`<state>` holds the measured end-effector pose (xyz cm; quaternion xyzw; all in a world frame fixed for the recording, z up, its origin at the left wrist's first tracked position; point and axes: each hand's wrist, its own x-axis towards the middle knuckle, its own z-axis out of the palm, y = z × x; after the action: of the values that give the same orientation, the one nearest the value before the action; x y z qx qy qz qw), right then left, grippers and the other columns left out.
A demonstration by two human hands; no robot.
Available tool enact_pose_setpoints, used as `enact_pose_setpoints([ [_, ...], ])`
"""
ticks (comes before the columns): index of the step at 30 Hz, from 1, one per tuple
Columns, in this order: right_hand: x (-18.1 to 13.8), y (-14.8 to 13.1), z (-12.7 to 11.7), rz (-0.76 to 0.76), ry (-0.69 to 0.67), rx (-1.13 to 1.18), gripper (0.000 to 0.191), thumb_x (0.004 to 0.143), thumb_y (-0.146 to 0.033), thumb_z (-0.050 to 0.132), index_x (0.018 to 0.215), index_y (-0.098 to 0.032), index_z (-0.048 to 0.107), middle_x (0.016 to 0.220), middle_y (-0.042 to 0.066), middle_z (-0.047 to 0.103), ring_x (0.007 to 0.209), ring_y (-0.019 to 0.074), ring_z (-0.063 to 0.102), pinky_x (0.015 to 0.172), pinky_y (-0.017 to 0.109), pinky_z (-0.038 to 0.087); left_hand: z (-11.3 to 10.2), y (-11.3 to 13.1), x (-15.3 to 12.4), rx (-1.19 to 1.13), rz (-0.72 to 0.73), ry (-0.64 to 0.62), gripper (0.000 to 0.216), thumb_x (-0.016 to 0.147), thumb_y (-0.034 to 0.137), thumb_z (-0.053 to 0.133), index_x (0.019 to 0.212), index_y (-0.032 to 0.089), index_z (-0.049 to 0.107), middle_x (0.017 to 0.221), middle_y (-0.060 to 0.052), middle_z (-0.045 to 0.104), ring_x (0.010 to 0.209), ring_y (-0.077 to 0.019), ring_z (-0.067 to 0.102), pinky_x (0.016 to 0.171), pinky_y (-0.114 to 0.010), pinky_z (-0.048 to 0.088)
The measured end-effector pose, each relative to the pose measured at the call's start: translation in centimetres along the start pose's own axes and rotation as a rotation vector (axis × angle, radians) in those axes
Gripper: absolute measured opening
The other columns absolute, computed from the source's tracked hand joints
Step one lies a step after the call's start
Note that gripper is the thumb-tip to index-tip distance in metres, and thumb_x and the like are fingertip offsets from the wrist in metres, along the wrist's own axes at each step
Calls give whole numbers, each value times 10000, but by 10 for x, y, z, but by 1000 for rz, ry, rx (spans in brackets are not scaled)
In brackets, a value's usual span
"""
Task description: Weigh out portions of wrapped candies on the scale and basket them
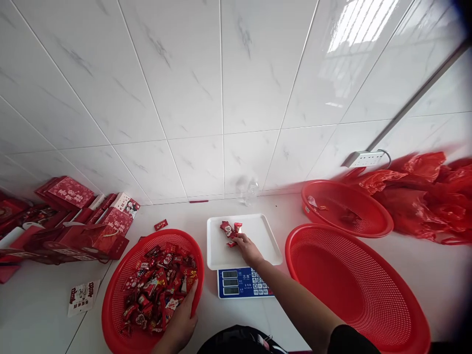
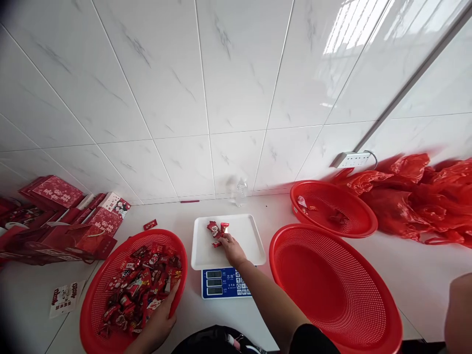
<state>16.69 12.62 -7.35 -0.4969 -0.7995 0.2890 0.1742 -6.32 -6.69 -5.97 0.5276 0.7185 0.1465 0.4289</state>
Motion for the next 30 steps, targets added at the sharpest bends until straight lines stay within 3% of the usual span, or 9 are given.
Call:
enact_pose_setpoints([
  [6,-7,-4,-27,-8,107,122,331,907,-299,292,1110,-246,548,1117,58,536,942,164,560,856,285,426,1,-2,1,14,11,-2,783,681,101,423,1420,159,172,1437,-66,324,1311,-173,308,1076,-312,222],
  [10,-33,1,-62,38,348,270,322,893,-369,327,1050,-219,565,1038,75,583,945,190,573,838,311,445,0,-1,2,29,22,1,759,720,161,447,1422,161,158,1449,-76,298,1316,-176,298,1080,-321,214],
  [14,-77,27,-104,191,602,156,346,867,-421,348,1031,-211,569,1024,99,610,962,220,566,836,342,445,0,4,3,40,42,22,734,753,306,483,1410,147,197,1456,-93,278,1343,-195,233,1092,-339,191],
  [16,-100,46,-121,305,639,40,380,854,-441,342,1050,-207,569,1027,103,617,959,232,567,812,352,450,1,7,5,31,42,35,743,757,357,488,1404,126,205,1456,-112,273,1349,-209,212,1096,-352,187],
  [20,-125,75,-137,568,399,-257,443,834,-452,328,1135,-217,551,1086,108,602,1009,295,533,768,425,451,2,7,11,5,62,94,689,798,438,428,1379,104,267,1442,-130,299,1348,-216,216,1099,-374,194],
  [22,-120,78,-132,593,299,-368,475,830,-446,341,1194,-200,519,1173,129,555,1079,328,483,810,471,429,0,2,16,-6,76,156,599,816,452,391,1326,139,374,1395,-116,388,1317,-222,294,1084,-394,237],
  [26,-73,51,-95,401,189,-331,478,851,-407,353,1253,-179,472,1330,136,423,1217,296,380,958,438,352,-9,-19,27,128,50,307,466,810,371,391,1211,165,509,1308,-106,495,1257,-250,389,1045,-425,306],
  [30,-7,7,-46,183,-82,-259,533,835,-428,428,1335,-257,360,1479,94,185,1346,281,166,1006,425,294,-15,-42,31,322,-10,292,477,764,289,421,1211,149,511,1325,-112,477,1271,-265,363,1047,-422,289],
])
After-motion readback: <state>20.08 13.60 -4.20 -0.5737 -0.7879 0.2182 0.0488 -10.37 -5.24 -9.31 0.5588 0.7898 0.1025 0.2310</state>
